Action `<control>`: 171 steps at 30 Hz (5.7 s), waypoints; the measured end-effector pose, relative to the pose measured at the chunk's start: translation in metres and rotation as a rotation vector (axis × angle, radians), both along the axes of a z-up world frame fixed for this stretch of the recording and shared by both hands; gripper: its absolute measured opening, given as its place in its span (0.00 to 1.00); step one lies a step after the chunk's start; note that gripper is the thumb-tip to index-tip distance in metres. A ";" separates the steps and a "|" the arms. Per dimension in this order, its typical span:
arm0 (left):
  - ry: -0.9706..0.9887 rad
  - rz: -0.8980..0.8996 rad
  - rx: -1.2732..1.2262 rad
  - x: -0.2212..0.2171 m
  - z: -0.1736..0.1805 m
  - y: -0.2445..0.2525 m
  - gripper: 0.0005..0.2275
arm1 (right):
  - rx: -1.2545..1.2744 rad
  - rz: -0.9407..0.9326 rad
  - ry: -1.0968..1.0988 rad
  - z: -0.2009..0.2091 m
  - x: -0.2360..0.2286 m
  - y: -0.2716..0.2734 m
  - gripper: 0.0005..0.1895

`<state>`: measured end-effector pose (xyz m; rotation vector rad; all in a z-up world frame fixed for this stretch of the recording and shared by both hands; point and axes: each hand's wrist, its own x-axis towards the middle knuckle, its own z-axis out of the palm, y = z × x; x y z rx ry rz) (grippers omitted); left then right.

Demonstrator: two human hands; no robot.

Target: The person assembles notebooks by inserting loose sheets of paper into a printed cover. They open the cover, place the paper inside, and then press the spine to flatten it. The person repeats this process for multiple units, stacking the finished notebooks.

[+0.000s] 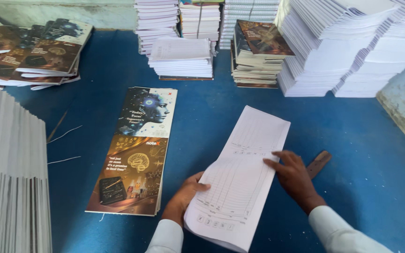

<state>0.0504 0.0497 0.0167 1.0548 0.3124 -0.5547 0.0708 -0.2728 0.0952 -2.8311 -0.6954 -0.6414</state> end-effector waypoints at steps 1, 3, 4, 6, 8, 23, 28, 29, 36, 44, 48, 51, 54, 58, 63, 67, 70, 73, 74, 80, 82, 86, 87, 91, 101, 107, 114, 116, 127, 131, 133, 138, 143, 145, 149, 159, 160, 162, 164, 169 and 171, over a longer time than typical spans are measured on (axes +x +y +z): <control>-0.002 -0.013 0.013 -0.001 -0.001 -0.004 0.26 | 0.005 -0.064 0.033 -0.010 -0.007 -0.004 0.16; -0.003 -0.035 0.041 -0.005 0.001 -0.011 0.26 | 0.017 -0.187 0.099 -0.028 -0.018 -0.009 0.18; 0.021 -0.034 0.082 -0.007 0.003 -0.012 0.26 | 0.099 -0.286 0.221 -0.037 -0.021 -0.010 0.19; 0.064 -0.032 0.161 -0.011 0.006 -0.018 0.27 | 0.264 -0.483 0.459 -0.053 -0.022 -0.014 0.23; 0.008 -0.040 0.212 -0.016 0.006 -0.027 0.27 | 0.561 -0.540 0.578 -0.064 -0.016 -0.020 0.26; -0.113 -0.278 0.657 -0.028 0.056 -0.063 0.19 | 1.317 -0.643 1.064 -0.058 0.025 -0.005 0.30; -0.112 -0.221 0.619 -0.029 0.047 -0.073 0.18 | 1.254 -0.746 1.002 -0.030 0.017 0.016 0.26; -0.150 -0.161 0.581 -0.029 0.044 -0.075 0.18 | 1.252 -0.747 0.966 -0.021 0.015 0.023 0.26; -0.427 0.099 0.657 -0.024 0.049 -0.069 0.18 | 1.319 -0.387 0.689 0.033 0.012 0.044 0.17; -0.509 0.267 0.553 -0.024 0.120 -0.065 0.17 | 1.390 0.047 0.472 0.102 0.014 0.043 0.16; -0.605 0.298 0.499 -0.028 0.146 -0.067 0.15 | 1.415 0.171 0.433 0.129 0.010 0.042 0.18; -0.553 0.300 0.504 -0.024 0.162 -0.066 0.16 | 1.372 0.180 0.426 0.145 0.010 0.041 0.17; -0.624 0.289 0.526 -0.028 0.173 -0.060 0.15 | 1.359 0.230 0.451 0.155 0.006 0.039 0.19; -0.615 0.292 0.504 -0.021 0.185 -0.056 0.16 | 1.273 0.109 0.505 0.167 -0.002 0.037 0.24; -0.785 0.348 0.411 -0.012 0.201 -0.056 0.17 | 1.268 0.093 0.532 0.182 -0.010 0.032 0.30; -0.710 0.318 0.406 -0.016 0.223 -0.055 0.20 | 1.243 0.109 0.574 0.185 -0.015 0.024 0.33; -0.694 0.274 0.413 -0.021 0.236 -0.056 0.22 | 1.197 0.069 0.621 0.180 -0.017 0.022 0.33; -0.707 0.231 0.424 -0.024 0.243 -0.058 0.22 | 1.163 0.047 0.634 0.179 -0.020 0.019 0.33; -0.718 0.214 0.396 -0.025 0.244 -0.057 0.22 | 1.153 0.042 0.649 0.180 -0.022 0.015 0.33; -0.703 0.240 0.387 -0.026 0.242 -0.061 0.19 | 1.178 0.042 0.630 0.172 -0.030 0.022 0.31; -0.737 0.270 0.389 -0.026 0.241 -0.062 0.17 | 1.181 0.045 0.601 0.171 -0.029 0.026 0.30; -0.791 0.318 0.425 -0.026 0.248 -0.063 0.16 | 1.196 0.072 0.574 0.185 -0.027 0.029 0.29; -0.795 0.326 0.434 -0.025 0.252 -0.064 0.16 | 1.206 0.084 0.564 0.192 -0.026 0.029 0.29; -0.821 0.318 0.451 -0.021 0.270 -0.064 0.17 | 1.183 0.069 0.547 0.211 -0.022 0.028 0.29; -0.864 0.314 0.462 -0.021 0.266 -0.073 0.17 | 1.205 0.094 0.537 0.210 -0.019 0.020 0.30; -0.780 0.303 0.476 -0.018 0.269 -0.074 0.15 | 1.167 0.076 0.631 0.192 -0.012 0.017 0.33; -0.779 0.296 0.410 -0.013 0.267 -0.074 0.14 | 0.939 -0.092 0.862 0.172 -0.016 0.002 0.41; -0.760 0.299 0.419 -0.012 0.266 -0.074 0.14 | 0.867 -0.058 0.893 0.169 -0.014 -0.001 0.42; -0.902 0.239 0.547 0.022 0.286 -0.087 0.17 | 0.756 -0.033 0.809 0.178 -0.035 -0.008 0.46; -0.940 0.132 0.724 0.032 0.327 -0.104 0.17 | 0.987 -0.054 0.707 0.166 -0.049 -0.009 0.43; -0.958 0.086 0.757 0.033 0.344 -0.114 0.17 | 1.130 -0.067 0.690 0.156 -0.059 -0.013 0.40; -1.216 0.156 0.677 0.040 0.351 -0.126 0.17 | 1.468 -0.087 0.630 0.152 -0.078 -0.021 0.36; -1.095 0.180 0.628 0.047 0.288 -0.100 0.17 | 1.693 -0.202 0.561 0.170 -0.091 -0.036 0.31; -1.040 0.176 0.666 0.042 0.247 -0.078 0.17 | 1.764 -0.232 0.516 0.172 -0.091 -0.044 0.29; -0.908 0.143 0.761 0.020 0.155 -0.025 0.17 | 1.786 -0.286 0.389 0.163 -0.088 -0.076 0.22; -0.472 0.131 0.804 -0.033 -0.025 0.052 0.22 | 1.999 -0.395 0.101 0.154 -0.123 -0.157 0.21; -0.389 0.120 0.807 -0.031 -0.026 0.053 0.23 | 1.998 -0.368 0.062 0.155 -0.127 -0.164 0.21; -0.312 0.027 0.845 -0.027 -0.027 0.052 0.24 | 1.990 -0.328 -0.008 0.152 -0.139 -0.178 0.21; -0.278 -0.010 0.831 -0.026 -0.030 0.046 0.26 | 2.085 -0.379 -0.076 0.149 -0.147 -0.192 0.22; -0.212 -0.015 0.800 -0.024 -0.030 0.043 0.29 | 2.162 -0.411 -0.250 0.119 -0.171 -0.239 0.24; -0.215 -0.017 0.818 -0.025 -0.029 0.042 0.30 | 2.210 -0.405 -0.309 0.103 -0.181 -0.262 0.26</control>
